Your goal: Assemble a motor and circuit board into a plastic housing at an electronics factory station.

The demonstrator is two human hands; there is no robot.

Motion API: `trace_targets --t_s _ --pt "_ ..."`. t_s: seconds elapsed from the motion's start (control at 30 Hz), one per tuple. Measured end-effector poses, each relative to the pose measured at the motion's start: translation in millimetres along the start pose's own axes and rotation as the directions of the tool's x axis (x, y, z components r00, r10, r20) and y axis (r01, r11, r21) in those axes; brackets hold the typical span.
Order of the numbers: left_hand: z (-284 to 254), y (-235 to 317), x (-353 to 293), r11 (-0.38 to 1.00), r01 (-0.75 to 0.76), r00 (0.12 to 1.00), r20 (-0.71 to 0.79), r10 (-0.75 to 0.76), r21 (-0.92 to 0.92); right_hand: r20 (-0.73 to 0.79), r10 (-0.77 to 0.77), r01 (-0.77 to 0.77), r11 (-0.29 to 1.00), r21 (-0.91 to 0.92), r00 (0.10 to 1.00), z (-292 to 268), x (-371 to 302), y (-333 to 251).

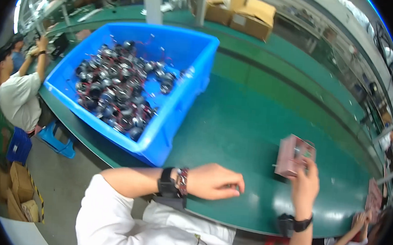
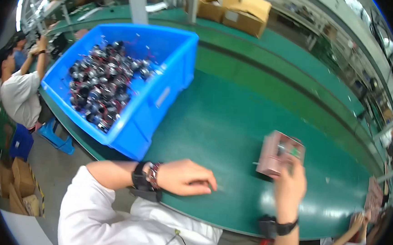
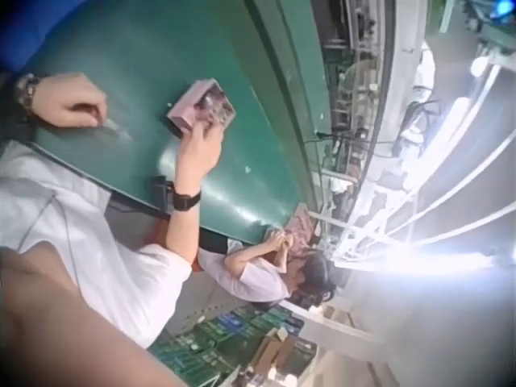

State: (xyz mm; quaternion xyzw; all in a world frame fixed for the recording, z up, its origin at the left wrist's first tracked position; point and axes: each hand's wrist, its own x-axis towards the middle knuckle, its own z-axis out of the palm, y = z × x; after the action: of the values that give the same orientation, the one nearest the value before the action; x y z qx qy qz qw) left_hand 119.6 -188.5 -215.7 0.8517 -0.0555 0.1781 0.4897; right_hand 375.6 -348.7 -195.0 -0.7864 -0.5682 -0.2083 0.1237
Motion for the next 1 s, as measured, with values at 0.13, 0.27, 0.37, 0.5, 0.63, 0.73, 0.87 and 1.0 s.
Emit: trace_targets --t_s 0.13,0.27,0.37,0.5,0.63,0.73,0.87,1.0 --pt "1 -2 -6 0.995 0.098 0.989 0.114 -0.097 -0.005 -0.045 0.164 -0.169 0.975 -0.147 0.985 19 15 122" --pt "-12 32 -17 0.984 -0.152 0.96 0.251 0.125 0.091 0.092 0.259 -0.23 0.942 -0.244 0.962 31 11 217" --pt "-44 88 -38 0.958 -0.285 0.94 0.205 0.273 0.033 0.078 0.296 -0.272 0.935 -0.227 0.952 49 4 247" --pt "-119 144 -78 0.902 -0.279 0.956 0.009 0.292 0.33 0.034 0.359 -0.339 0.905 -0.257 0.933 64 5 251" --pt "-180 167 -84 0.779 0.146 0.739 -0.59 0.324 0.61 -0.081 0.198 -0.213 0.867 -0.45 0.977 56 31 181" --pt "-266 141 -49 0.423 0.547 0.813 -0.579 -0.062 0.723 -0.076 -0.097 0.1 0.994 0.036 0.992 36 57 47" --pt "-346 65 -55 -0.294 0.598 0.54 -0.646 -0.54 0.746 -0.065 -0.417 0.406 0.821 0.402 0.907 50 50 -50" --pt "-375 -16 -69 -0.316 0.644 0.521 -0.702 -0.486 0.697 -0.029 -0.446 0.372 0.708 0.6 0.895 64 40 -61"
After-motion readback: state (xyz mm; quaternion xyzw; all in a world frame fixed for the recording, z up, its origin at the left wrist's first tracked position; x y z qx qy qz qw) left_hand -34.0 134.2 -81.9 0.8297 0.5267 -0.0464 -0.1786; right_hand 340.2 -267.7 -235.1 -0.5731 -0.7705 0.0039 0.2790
